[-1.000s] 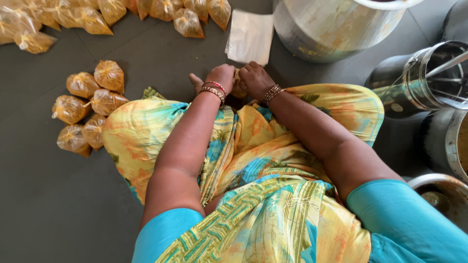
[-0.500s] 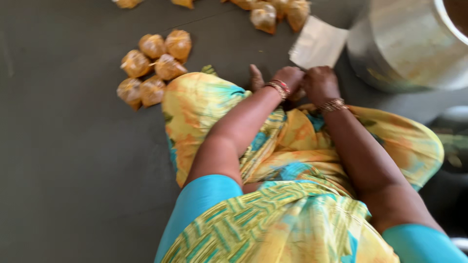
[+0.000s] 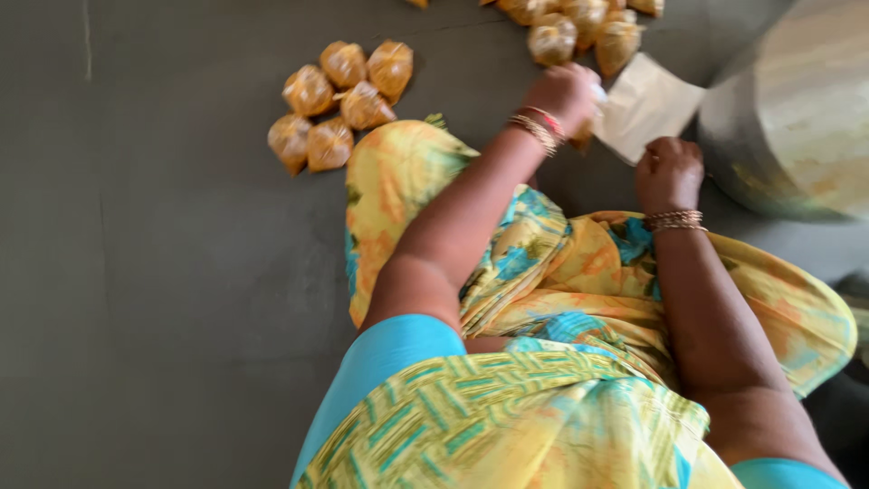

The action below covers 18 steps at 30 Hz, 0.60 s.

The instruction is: The person scoops a brown paste from a large metal pot into small plastic bags using a ladle, then ties each bag and places it on the floor. The process is repeated continuously.

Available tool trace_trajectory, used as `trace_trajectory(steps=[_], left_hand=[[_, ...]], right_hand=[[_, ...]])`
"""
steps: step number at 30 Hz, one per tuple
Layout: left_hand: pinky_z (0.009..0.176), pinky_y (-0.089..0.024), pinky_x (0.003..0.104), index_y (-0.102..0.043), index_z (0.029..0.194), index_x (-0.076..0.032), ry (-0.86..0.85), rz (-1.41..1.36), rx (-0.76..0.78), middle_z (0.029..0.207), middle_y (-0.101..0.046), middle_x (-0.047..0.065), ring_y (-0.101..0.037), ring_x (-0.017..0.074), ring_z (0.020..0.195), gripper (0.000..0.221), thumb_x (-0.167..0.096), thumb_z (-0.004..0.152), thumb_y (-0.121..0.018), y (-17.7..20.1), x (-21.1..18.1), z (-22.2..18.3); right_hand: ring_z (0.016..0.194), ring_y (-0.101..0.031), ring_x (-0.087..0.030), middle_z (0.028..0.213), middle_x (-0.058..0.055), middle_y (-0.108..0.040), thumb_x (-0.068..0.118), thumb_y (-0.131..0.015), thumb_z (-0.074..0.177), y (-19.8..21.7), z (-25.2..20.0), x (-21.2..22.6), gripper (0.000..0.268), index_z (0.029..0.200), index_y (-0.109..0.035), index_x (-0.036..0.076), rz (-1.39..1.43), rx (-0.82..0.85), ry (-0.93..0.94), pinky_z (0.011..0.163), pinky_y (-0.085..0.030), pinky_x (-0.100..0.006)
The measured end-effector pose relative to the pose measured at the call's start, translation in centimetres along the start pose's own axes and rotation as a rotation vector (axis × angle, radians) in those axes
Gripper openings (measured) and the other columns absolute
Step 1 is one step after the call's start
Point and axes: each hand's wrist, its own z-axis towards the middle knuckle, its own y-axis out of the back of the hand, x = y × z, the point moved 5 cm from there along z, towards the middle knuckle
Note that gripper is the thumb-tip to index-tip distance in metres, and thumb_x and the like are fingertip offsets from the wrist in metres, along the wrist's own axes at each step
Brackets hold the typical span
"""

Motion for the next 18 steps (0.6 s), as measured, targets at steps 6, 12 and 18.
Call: trace_trajectory(steps=[6,12,18], left_hand=[[0.073,-0.055,0.046,-0.064,0.094,-0.002,-0.217,-0.059,-0.200,0.091,-0.067,0.019,-0.067,0.0381,0.084,0.017,-0.013,0.085,-0.073,15.7,0.4,0.9],[0.079,-0.053,0.037,-0.071,0.106,-0.002,0.057,-1.018,-0.414,0.101,-0.070,0.008,-0.062,0.0189,0.088,0.013,-0.012,0.098,-0.066,28.6,5.1,-1.0],[0.090,-0.062,0.043,-0.066,0.114,0.000,-0.045,-1.684,-0.612,0.111,-0.071,0.014,-0.073,0.0262,0.100,0.037,-0.030,0.092,-0.065,37.1,11.1,-9.0]], right_hand=[[0.104,-0.063,-0.040,0.102,-0.018,-0.071,0.009,-0.068,0.091,0.5,0.5,0.5,0.007,0.096,-0.070,0.006,0.044,-0.018,-0.076,0.091,-0.053,-0.050],[0.099,-0.064,-0.040,0.096,-0.018,-0.070,0.011,-0.066,0.092,-0.6,1.3,0.4,0.006,0.090,-0.068,0.006,0.097,0.033,-0.099,0.091,-0.053,-0.050],[0.098,-0.065,-0.039,0.091,-0.017,-0.070,0.015,-0.067,0.098,-2.6,0.6,0.1,0.015,0.084,-0.070,0.008,0.052,0.073,-0.054,0.091,-0.055,-0.049]])
